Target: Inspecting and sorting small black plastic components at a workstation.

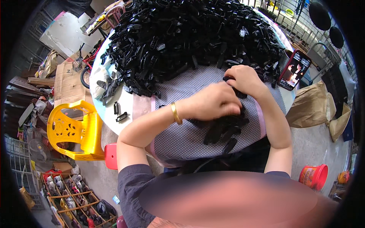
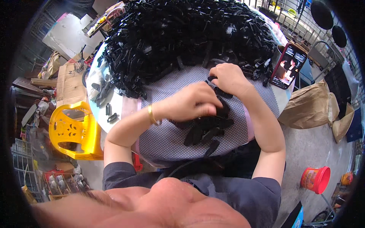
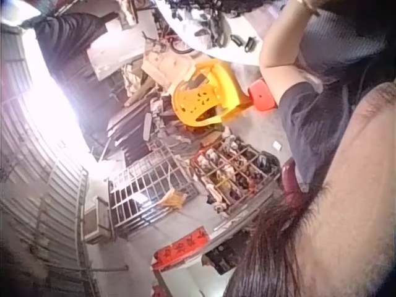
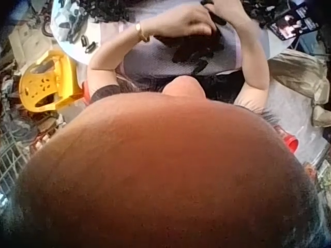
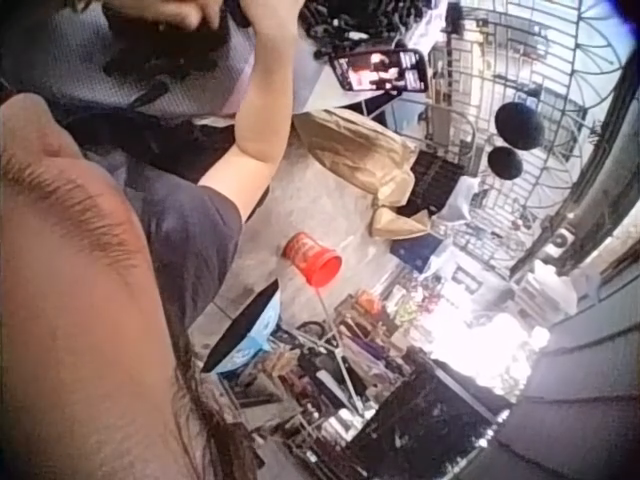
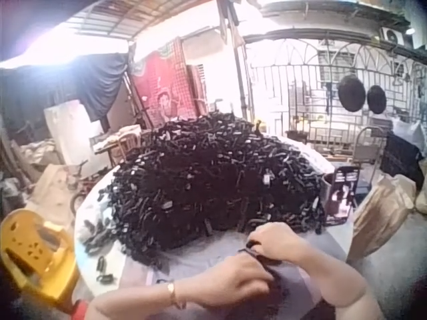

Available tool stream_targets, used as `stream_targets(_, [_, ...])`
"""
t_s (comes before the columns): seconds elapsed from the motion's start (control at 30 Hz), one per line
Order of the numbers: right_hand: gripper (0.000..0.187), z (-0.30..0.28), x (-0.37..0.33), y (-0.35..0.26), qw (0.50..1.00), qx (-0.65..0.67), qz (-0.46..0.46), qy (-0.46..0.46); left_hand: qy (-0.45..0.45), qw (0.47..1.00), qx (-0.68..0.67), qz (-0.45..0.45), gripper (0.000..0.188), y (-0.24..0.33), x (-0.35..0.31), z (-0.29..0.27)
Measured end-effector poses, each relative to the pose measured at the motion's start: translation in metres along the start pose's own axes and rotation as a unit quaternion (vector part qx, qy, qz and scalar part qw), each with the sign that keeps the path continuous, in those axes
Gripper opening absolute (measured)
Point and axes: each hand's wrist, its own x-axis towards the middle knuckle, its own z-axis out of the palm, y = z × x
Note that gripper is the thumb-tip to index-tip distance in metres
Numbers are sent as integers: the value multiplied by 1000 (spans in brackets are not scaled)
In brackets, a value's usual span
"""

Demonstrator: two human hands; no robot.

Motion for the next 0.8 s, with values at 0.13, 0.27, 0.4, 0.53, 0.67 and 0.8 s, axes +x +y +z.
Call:
stream_targets(0.13, [17,-9,-1,-8,995,62,-1,84,136,933,297,-154,21,-58,-10,-30])
stream_targets(0.27, [21,-11,7,-14,947,288,39,134,170,886,369,-223,25,-76,-18,-33])
stream_targets(0.4, [29,-13,8,-15,832,537,110,88,145,867,359,-313,22,-77,-14,-28])
stream_targets(0.53, [24,-17,9,-13,804,566,159,84,168,862,435,-196,31,-83,-23,-28])
stream_targets(0.67, [24,-7,13,-9,715,674,182,45,303,879,353,-106,45,-74,-9,-21])
stream_targets(0.8, [28,5,13,-25,703,695,126,85,337,917,135,-163,57,-63,-5,-18])
